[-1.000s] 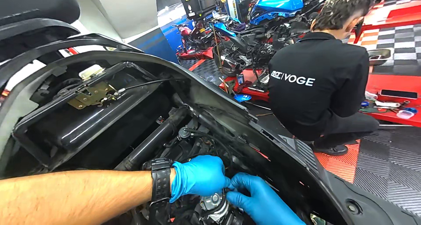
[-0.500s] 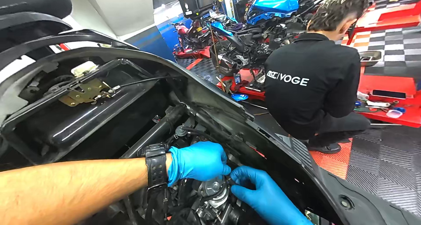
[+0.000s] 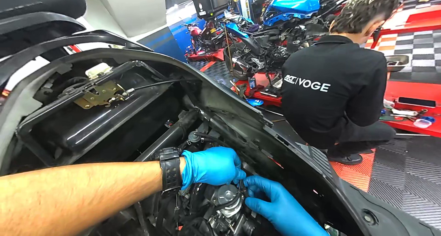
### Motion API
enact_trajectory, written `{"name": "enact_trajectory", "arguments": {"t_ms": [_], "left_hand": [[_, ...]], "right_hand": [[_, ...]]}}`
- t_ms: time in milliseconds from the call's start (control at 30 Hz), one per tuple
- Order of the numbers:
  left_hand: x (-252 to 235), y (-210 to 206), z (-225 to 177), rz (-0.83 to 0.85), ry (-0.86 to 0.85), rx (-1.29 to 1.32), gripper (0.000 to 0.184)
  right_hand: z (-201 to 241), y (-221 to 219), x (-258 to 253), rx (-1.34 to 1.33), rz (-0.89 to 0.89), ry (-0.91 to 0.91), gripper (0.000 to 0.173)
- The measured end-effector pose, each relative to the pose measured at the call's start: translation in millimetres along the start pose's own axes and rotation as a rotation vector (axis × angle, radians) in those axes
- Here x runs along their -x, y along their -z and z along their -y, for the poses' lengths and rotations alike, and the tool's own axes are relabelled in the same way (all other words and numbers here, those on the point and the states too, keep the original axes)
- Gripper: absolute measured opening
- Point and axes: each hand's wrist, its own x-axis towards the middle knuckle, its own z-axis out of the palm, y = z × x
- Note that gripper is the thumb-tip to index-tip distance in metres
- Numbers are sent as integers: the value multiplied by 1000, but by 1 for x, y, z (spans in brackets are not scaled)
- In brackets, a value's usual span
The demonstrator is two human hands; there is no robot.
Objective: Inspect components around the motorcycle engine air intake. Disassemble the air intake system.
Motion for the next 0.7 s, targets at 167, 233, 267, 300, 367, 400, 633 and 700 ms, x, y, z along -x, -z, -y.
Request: {"name": "enact_trajectory", "arguments": {"t_ms": [167, 233, 267, 300, 367, 400, 633, 700], "left_hand": [[5, -5, -7, -66, -23, -57, 35], [7, -9, -9, -102, -46, -74, 37], [8, -11, -9, -115, -54, -80, 38], [8, -12, -10, -120, -55, -82, 38], [8, -13, -10, -118, -62, -76, 41], [7, -12, -9, -107, -70, -79, 45], [11, -22, -7, 90, -118, -281, 54], [12, -29, -6, 52, -120, -324, 42]], "right_hand": [[3, -1, -1, -107, -3, -1, 17], [4, -2, -1, -162, -21, 15, 19], [4, -2, -2, -180, -30, 22, 20], [4, -3, -3, -193, -41, 20, 20], [4, -4, -4, -200, -66, 9, 18], [3, -4, -5, -206, -78, 3, 18], [2, -4, -6, -157, -173, -57, 18], [2, -4, -6, -155, -150, -71, 17]]}}
